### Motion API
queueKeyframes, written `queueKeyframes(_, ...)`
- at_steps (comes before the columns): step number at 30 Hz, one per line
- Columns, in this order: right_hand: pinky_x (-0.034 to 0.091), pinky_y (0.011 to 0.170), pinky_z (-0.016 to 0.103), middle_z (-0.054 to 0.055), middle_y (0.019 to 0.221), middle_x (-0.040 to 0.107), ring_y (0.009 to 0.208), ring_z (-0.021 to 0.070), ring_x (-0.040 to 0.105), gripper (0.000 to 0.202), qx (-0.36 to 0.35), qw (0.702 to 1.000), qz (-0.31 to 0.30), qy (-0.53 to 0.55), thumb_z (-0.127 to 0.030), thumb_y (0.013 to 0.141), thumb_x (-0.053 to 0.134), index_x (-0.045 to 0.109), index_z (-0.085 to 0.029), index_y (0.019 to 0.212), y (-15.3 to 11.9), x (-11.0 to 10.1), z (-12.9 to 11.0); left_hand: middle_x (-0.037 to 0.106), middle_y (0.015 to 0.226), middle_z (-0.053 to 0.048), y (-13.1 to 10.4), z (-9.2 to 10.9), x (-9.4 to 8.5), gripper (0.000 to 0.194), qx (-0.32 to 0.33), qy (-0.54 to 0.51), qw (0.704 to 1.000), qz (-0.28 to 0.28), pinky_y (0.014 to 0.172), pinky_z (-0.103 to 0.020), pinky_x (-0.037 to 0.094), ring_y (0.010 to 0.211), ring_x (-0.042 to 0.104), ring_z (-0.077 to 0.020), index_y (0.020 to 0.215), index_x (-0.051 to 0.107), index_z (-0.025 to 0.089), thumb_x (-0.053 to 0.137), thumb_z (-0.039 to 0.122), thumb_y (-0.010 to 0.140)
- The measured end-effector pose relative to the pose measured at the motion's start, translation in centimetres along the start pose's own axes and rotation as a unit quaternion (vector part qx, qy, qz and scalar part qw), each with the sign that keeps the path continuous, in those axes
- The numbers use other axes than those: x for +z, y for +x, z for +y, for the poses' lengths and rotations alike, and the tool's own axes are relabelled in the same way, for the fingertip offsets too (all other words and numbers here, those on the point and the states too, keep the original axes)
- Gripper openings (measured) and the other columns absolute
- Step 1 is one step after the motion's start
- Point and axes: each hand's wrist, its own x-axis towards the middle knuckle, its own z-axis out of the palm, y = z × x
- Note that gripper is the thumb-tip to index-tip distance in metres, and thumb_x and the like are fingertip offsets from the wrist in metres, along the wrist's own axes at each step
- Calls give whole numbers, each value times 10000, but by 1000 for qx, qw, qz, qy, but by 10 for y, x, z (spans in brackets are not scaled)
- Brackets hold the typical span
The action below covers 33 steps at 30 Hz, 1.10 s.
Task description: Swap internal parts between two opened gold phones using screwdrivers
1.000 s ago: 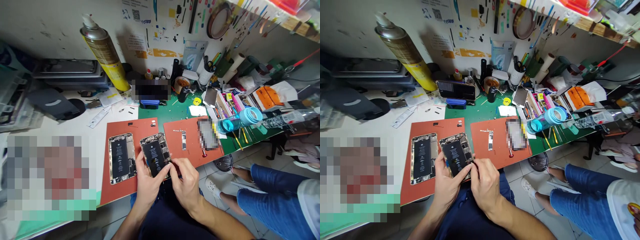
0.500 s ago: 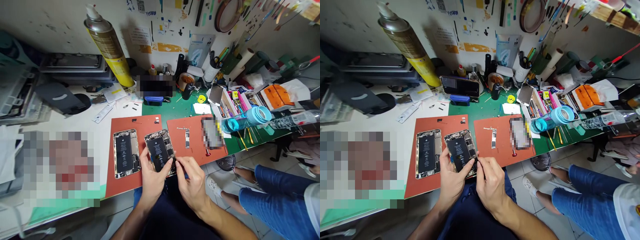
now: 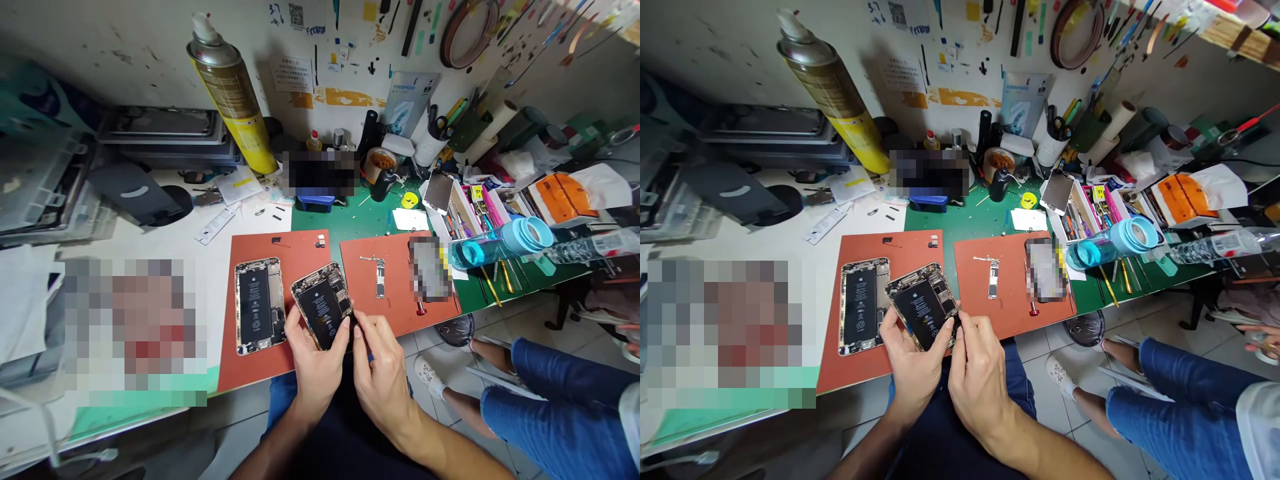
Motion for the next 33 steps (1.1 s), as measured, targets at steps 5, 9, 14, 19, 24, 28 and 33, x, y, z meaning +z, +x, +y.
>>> queueKeyframes(5,642,858,369,110,1099,696,967,231,738,399,26,999,-43,2,-173,1137,421,629,-175,1477,-5,3,-4,698,1280,-63,-9,-9,2,699,23,-9,1000,9,911,-269,655,1061,777,-168,1443,460,269,891,298,893)
queueKeyframes(9,647,889,373,109,1143,685,1018,228,733,447,47,997,-59,34,-167,1133,391,561,-197,1545,-10,5,-5,717,1244,-51,-14,-16,3,733,23,-22,999,17,920,-299,669,1047,793,-189,1443,440,280,906,264,878)
queueKeyframes(14,636,965,375,114,1229,685,1126,223,726,378,78,994,-39,72,-211,1135,432,590,-217,1478,-8,6,-2,733,1163,-31,-16,-15,5,742,10,-49,999,1,920,-341,687,1033,808,-217,1453,407,290,891,249,892)
queueKeyframes(19,627,936,355,91,1179,704,1086,214,741,277,78,994,-1,76,-245,1137,455,665,-242,1318,1,5,0,704,1245,-47,-13,-11,7,620,51,-31,998,7,904,-277,670,1019,783,-160,1381,478,276,873,216,906)
queueKeyframes(24,623,848,334,75,1097,715,975,211,739,219,84,995,20,60,-258,1118,506,711,-240,1194,7,5,4,689,1273,-63,-10,-8,8,586,78,-15,997,17,929,-260,651,1060,759,-154,1372,521,259,880,239,909)
queueKeyframes(28,610,771,304,65,1049,732,926,205,742,187,85,994,33,52,-252,1096,559,739,-236,1143,10,6,5,667,1357,-82,-9,-8,8,628,90,-14,996,25,943,-246,639,1089,749,-147,1413,511,263,884,254,909)
queueKeyframes(33,601,790,310,64,1001,751,907,206,742,231,62,997,45,28,-224,1102,547,777,-229,1119,11,7,4,652,1404,-83,-10,-13,6,643,77,-9,997,19,962,-242,635,1124,743,-146,1429,514,268,885,215,906)
